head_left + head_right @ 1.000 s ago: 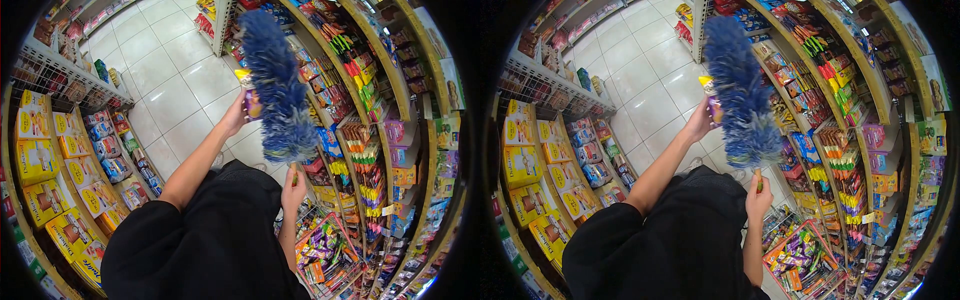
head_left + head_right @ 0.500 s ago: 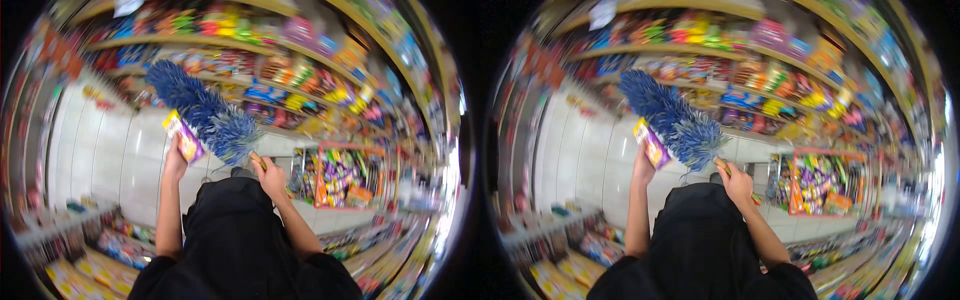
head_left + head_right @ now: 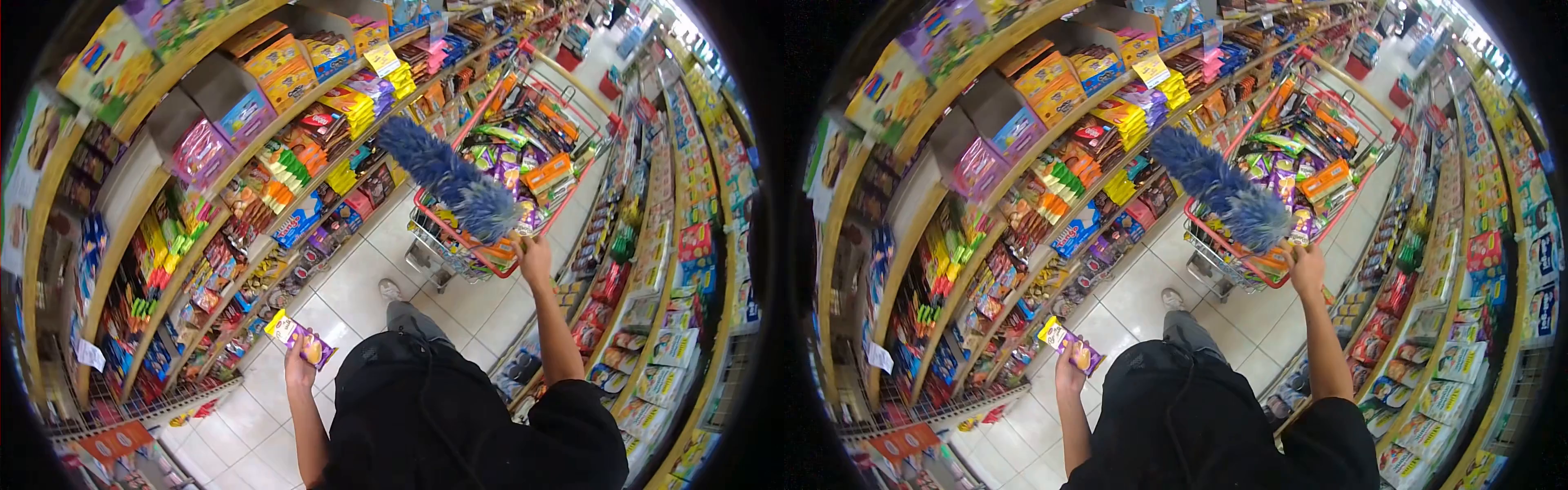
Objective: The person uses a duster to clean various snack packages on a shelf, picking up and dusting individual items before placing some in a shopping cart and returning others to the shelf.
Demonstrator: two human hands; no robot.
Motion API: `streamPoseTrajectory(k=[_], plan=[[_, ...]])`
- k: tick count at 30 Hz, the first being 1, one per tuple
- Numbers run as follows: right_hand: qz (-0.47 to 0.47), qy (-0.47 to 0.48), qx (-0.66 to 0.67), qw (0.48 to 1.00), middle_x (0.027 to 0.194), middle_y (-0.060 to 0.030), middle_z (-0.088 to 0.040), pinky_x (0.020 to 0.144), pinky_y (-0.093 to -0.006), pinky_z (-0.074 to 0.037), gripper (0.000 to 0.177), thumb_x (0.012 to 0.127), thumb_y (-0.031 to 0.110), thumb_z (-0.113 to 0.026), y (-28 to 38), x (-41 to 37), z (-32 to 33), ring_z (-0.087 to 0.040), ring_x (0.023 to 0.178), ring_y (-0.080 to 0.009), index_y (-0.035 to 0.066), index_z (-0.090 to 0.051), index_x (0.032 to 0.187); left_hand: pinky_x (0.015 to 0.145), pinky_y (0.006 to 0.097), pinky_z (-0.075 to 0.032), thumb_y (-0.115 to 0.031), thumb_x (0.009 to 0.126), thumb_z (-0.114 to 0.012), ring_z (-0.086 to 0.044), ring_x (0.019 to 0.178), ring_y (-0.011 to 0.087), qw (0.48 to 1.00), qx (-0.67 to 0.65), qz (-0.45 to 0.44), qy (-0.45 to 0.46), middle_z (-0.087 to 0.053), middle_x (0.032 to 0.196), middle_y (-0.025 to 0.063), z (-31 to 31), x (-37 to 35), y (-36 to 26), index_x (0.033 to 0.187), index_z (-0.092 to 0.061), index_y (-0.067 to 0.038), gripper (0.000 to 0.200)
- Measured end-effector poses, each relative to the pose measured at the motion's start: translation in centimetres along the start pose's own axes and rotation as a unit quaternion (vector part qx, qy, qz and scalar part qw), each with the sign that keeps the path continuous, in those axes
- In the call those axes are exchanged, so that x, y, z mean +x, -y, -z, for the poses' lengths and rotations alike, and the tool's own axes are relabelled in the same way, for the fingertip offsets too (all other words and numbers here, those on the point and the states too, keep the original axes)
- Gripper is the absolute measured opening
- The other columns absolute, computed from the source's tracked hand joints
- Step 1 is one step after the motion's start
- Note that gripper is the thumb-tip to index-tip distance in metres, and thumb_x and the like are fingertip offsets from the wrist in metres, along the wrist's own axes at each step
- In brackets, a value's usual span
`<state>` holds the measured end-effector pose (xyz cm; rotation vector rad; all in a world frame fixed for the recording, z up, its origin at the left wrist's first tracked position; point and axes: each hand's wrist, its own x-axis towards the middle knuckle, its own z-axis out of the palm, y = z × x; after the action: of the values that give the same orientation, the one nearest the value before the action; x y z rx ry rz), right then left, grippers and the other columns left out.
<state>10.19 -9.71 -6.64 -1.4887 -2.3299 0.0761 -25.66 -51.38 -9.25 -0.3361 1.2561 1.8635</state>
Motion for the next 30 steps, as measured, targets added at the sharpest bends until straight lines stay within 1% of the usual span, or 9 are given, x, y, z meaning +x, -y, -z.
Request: streamPoseTrajectory(k=[4,9,10,11,15,17,24,28,30], plan=[[-0.044,-0.018,-0.024,0.999,0.087,-0.0161,-0.057,0.075,-0.0431,-0.044,0.032,0.071,0.024,-0.071,0.1,0.6,-1.9,-0.054,0.085,-0.0339,0.006,-0.064,0.096,0.080,0.0332,-0.049,-0.014,0.089,-0.056,-0.060,0.091,0.0189,0.996,0.084,-0.019,0.009,-0.060,0.098,0.0070,-5.9,2.6,-3.9,0.108,-0.052,-0.003,0.023],[-0.073,0.015,-0.141,0.987,0.107,-0.0233,-0.054,0.088,-0.0440,-0.039,0.072,0.063,0.038,-0.077,0.4,1.2,-0.5,-0.049,0.102,-0.0381,-0.004,-0.051,0.116,0.073,0.0324,-0.053,-0.014,0.087,-0.058,-0.062,0.083,0.0184,0.998,0.068,-0.010,0.002,-0.060,0.095,0.0069,-10.5,7.5,-5.0,0.108,-0.051,-0.005,0.023],[-0.123,0.134,-0.179,0.967,0.119,-0.0271,-0.048,0.093,-0.0453,-0.036,0.088,0.062,0.042,-0.078,1.7,2.7,1.7,-0.044,0.111,-0.0419,-0.009,-0.041,0.123,0.069,0.0322,-0.054,-0.018,0.088,-0.058,-0.062,0.080,0.0179,0.994,0.080,-0.036,0.063,-0.060,0.090,0.0064,-10.1,8.8,-4.8,0.106,-0.051,-0.005,0.023],[-0.049,-0.017,-0.079,0.996,0.121,-0.0280,-0.045,0.095,-0.0454,-0.034,0.093,0.061,0.042,-0.079,1.8,3.7,1.3,-0.042,0.113,-0.0412,-0.011,-0.037,0.126,0.067,0.0321,-0.054,-0.021,0.088,-0.059,-0.062,0.079,0.0172,0.986,0.163,-0.022,0.039,-0.059,0.088,0.0058,-11.0,9.5,-5.3,0.106,-0.050,-0.005,0.026],[-0.062,-0.084,0.246,0.964,0.108,-0.0186,-0.053,0.086,-0.0352,-0.040,0.044,0.080,0.016,-0.067,10.8,12.6,0.9,-0.051,0.096,-0.0276,-0.005,-0.048,0.114,0.078,0.0290,-0.048,-0.031,0.084,-0.063,-0.057,0.090,0.0151,0.966,0.246,-0.061,0.043,-0.058,0.103,0.0053,-15.0,12.4,-6.3,0.121,-0.046,-0.004,0.048],[-0.039,0.081,0.474,0.876,0.093,-0.0120,-0.056,0.076,-0.0296,-0.044,0.027,0.083,0.010,-0.061,19.4,15.8,2.1,-0.054,0.083,-0.0201,-0.003,-0.052,0.106,0.079,0.0274,-0.047,-0.028,0.085,-0.064,-0.057,0.089,0.0123,0.949,0.293,-0.095,0.061,-0.061,0.101,0.0056,-20.1,10.9,-9.3,0.119,-0.051,-0.004,0.043],[0.319,0.339,0.507,0.725,0.101,-0.0135,-0.058,0.080,-0.0349,-0.045,0.043,0.070,0.011,-0.072,39.5,16.0,4.5,-0.057,0.094,-0.0269,0.001,-0.055,0.108,0.088,0.0300,-0.043,-0.014,0.077,-0.071,-0.054,0.099,0.0143,0.903,0.269,-0.294,0.158,-0.057,0.108,0.0068,-23.8,5.7,-19.0,0.115,-0.055,-0.003,0.042],[0.457,0.276,0.516,0.670,0.101,-0.0140,-0.057,0.082,-0.0384,-0.045,0.038,0.063,0.002,-0.071,46.6,15.4,5.8,-0.056,0.093,-0.0320,0.001,-0.060,0.100,0.094,0.0356,-0.039,-0.010,0.070,-0.073,-0.047,0.110,0.0228,0.742,0.449,-0.493,0.074,-0.049,0.111,0.0096,-21.5,0.2,-24.0,0.105,-0.064,-0.006,0.036],[0.546,0.193,0.502,0.643,0.100,-0.0131,-0.058,0.080,-0.0390,-0.046,0.040,0.061,0.000,-0.071,50.2,15.1,6.9,-0.057,0.094,-0.0317,0.002,-0.061,0.099,0.092,0.0349,-0.039,-0.010,0.064,-0.075,-0.046,0.109,0.0255,0.746,0.422,-0.515,0.014,-0.047,0.109,0.0099,-19.9,-1.7,-25.1,0.104,-0.065,-0.009,0.041]])
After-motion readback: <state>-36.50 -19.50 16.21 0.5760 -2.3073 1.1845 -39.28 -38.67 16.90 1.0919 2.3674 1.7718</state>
